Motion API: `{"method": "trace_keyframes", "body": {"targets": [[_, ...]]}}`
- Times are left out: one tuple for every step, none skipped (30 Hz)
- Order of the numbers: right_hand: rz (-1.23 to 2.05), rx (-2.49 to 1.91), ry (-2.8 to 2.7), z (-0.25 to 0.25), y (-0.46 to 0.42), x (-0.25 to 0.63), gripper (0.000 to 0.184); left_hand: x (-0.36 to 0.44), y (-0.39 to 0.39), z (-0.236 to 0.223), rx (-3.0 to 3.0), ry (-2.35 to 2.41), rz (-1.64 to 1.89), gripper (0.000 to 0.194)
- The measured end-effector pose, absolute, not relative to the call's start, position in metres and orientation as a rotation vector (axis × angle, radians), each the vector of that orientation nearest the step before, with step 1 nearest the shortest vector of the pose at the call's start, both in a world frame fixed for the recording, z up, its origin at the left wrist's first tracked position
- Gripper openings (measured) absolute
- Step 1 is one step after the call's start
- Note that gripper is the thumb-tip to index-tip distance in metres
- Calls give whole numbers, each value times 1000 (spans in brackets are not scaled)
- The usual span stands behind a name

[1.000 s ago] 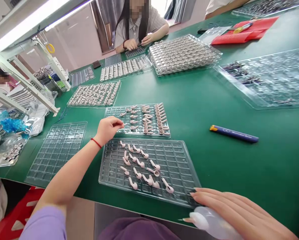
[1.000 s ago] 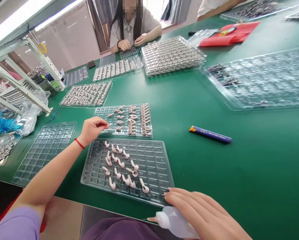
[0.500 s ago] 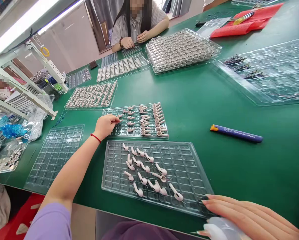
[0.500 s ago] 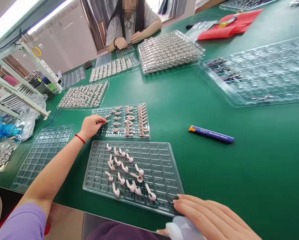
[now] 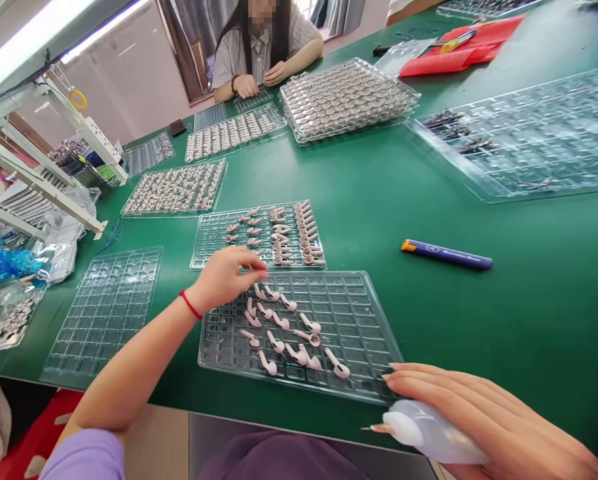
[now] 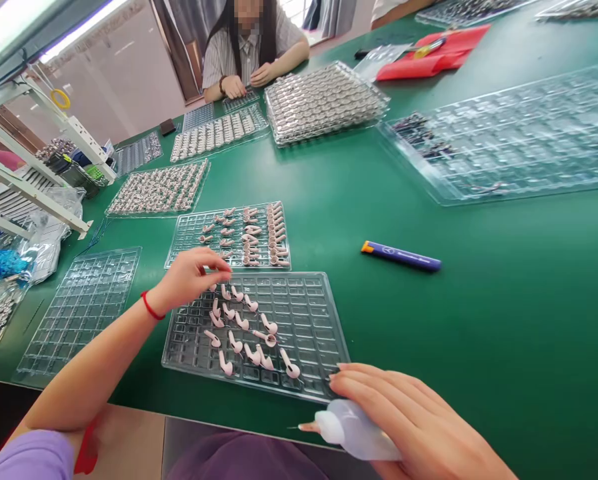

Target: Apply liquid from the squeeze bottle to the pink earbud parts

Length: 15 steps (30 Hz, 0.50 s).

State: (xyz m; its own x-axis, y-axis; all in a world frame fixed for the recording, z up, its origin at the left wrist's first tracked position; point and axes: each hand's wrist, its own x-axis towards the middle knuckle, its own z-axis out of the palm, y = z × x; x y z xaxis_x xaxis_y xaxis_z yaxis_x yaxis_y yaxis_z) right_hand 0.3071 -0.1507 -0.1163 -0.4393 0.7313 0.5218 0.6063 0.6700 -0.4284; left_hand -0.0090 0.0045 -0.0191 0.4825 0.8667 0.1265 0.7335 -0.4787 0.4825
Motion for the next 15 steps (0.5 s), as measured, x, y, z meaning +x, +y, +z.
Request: {"method": "trace_keyframes", "body": {"targets": [[200, -1019, -2187, -111, -149, 304, 27, -1, -4, -18, 2380, 1265, 465, 3], [165, -1007, -2191, -105, -147, 302, 25, 6, -11, -17, 2394, 1200, 427, 3], [130, -992, -2195, -100, -145, 300, 23, 12, -17, -17, 2415, 1154, 388, 3], [97, -977, -2197, -96, -143, 298, 22, 17, -21, -17, 2443, 1130, 346, 6], [67, -964, -2196, -92, -142, 296, 21, 20, -23, -19, 2473, 1126, 304, 10], [42, -957, -2195, -89, -141, 294, 20, 23, -23, -20, 2501, 1133, 264, 14], [26, -959, -2192, -86, -141, 292, 20, 25, -23, -22, 2523, 1150, 234, 16], [19, -965, -2189, -84, -141, 291, 20, 27, -22, -23, 2534, 1170, 220, 16], [19, -975, -2183, -83, -141, 289, 20, 29, -21, -24, 2536, 1184, 219, 14], [24, -980, -2175, -83, -141, 289, 20, 30, -21, -23, 2532, 1198, 229, 11], [34, -985, -2168, -83, -142, 288, 20, 30, -22, -22, 2529, 1216, 242, 8], [49, -989, -2157, -84, -142, 288, 21, 30, -25, -19, 2515, 1242, 269, 7], [69, -994, -2142, -85, -143, 289, 21, 29, -30, -15, 2477, 1274, 319, 8], [95, -1004, -2129, -86, -145, 290, 20, 28, -38, -11, 2409, 1302, 393, 8], [125, -1025, -2109, -88, -147, 290, 20, 26, -48, -6, 2313, 1328, 482, 9]]}}
